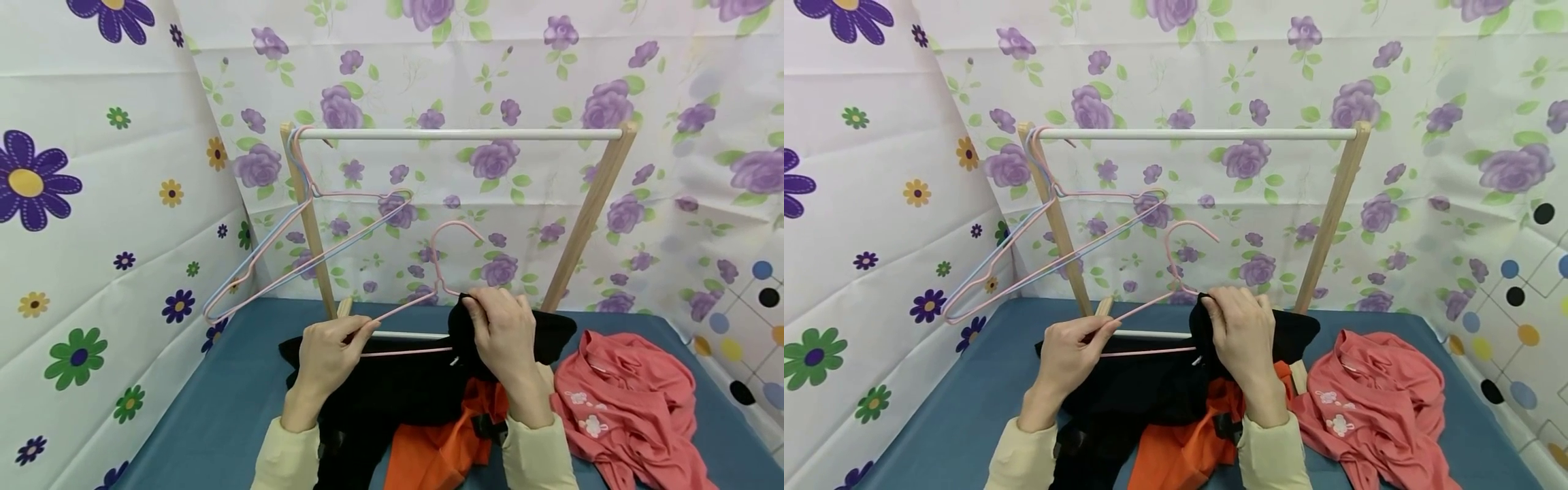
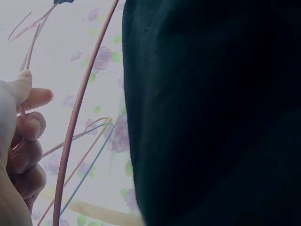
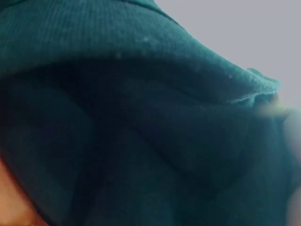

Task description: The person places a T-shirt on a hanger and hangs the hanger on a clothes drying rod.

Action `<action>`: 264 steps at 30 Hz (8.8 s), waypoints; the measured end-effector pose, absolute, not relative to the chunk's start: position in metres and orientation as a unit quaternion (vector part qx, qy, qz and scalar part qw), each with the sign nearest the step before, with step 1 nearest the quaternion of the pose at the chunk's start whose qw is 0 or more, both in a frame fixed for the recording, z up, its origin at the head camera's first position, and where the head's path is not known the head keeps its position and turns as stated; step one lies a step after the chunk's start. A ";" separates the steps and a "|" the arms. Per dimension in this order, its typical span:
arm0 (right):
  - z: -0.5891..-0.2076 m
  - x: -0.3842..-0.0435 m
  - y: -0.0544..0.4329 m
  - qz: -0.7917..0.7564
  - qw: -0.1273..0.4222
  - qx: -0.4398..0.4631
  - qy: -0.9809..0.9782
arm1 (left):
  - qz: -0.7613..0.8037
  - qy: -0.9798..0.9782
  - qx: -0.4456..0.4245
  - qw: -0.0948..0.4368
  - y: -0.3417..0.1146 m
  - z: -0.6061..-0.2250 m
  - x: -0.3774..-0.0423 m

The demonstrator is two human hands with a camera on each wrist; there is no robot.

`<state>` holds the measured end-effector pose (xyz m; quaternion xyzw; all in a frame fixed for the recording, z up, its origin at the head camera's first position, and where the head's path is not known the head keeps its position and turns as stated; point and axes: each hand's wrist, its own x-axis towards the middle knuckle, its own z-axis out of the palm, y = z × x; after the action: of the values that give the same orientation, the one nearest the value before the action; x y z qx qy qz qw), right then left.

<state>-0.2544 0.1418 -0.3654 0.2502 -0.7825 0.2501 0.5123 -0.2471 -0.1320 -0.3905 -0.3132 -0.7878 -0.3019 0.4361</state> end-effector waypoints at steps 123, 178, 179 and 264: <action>-0.345 -0.222 0.210 0.341 0.370 0.280 -0.817 | -0.326 -0.850 -0.339 0.238 -0.193 -0.346 -0.207; -0.353 -0.232 0.137 0.268 0.447 0.304 -0.797 | -0.201 -0.870 -0.344 0.291 -0.121 -0.369 -0.216; -0.353 -0.232 0.137 0.268 0.447 0.304 -0.798 | -0.203 -0.871 -0.343 0.288 -0.120 -0.369 -0.216; -0.360 -0.235 0.173 0.281 0.407 0.279 -0.823 | -0.249 -0.848 -0.240 0.403 -0.162 -0.359 -0.220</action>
<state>-0.2352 0.1732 -0.3597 0.2787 -0.8231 0.2807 0.4074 -0.2202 -0.1621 -0.3592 -0.2400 -0.8475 -0.2486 0.4028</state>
